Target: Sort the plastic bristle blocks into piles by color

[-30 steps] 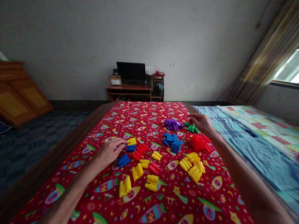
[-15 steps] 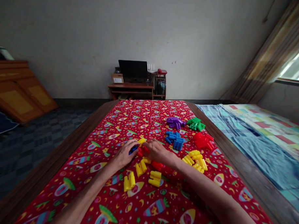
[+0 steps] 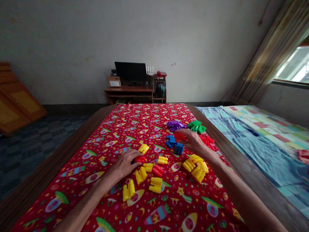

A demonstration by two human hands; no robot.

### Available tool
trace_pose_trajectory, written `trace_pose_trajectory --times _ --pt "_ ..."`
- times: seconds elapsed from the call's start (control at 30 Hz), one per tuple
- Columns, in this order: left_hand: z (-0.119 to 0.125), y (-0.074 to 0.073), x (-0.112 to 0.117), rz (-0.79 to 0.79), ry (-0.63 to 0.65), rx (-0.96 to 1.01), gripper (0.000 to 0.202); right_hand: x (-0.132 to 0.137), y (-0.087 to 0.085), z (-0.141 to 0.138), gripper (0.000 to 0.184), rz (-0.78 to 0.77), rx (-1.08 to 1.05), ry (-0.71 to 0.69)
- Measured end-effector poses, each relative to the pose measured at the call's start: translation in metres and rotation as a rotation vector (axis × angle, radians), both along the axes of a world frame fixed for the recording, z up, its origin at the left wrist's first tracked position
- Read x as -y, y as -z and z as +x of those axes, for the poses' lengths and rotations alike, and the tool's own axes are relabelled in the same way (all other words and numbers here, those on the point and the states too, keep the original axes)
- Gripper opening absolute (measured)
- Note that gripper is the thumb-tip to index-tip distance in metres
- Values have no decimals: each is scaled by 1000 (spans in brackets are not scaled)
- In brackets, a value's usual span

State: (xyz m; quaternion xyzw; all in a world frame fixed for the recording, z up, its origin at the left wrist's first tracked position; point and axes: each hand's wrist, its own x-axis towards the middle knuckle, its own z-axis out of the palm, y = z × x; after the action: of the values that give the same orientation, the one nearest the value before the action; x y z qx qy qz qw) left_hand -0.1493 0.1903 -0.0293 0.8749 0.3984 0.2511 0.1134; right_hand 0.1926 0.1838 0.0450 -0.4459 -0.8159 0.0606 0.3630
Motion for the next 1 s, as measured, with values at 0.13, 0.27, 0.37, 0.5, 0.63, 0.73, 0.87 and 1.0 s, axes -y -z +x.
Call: trace_pose_trajectory --times 0.13,0.27,0.37,0.5,0.63,0.73,0.87,1.0 --pt "5 -3 0 55 7 31 22 4 5 76 38 11 25 352" --pt "7 -2 1 61 13 56 24 -11 17 119 40 -121 85 537" --pt "7 0 2 61 16 30 26 -25 24 128 39 -228 152 548" --pt "6 1 3 58 2 26 27 -34 31 130 42 -301 186 479" --pt "6 -2 3 17 4 34 26 -31 36 132 59 -269 120 472" --pt "6 -4 4 -6 7 40 26 -27 36 133 69 -211 76 499" --pt "9 -10 5 -9 -9 111 27 -21 22 122 66 -119 11 543" --pt "21 -22 16 -97 -108 270 34 2 -3 72 51 -55 -74 414"
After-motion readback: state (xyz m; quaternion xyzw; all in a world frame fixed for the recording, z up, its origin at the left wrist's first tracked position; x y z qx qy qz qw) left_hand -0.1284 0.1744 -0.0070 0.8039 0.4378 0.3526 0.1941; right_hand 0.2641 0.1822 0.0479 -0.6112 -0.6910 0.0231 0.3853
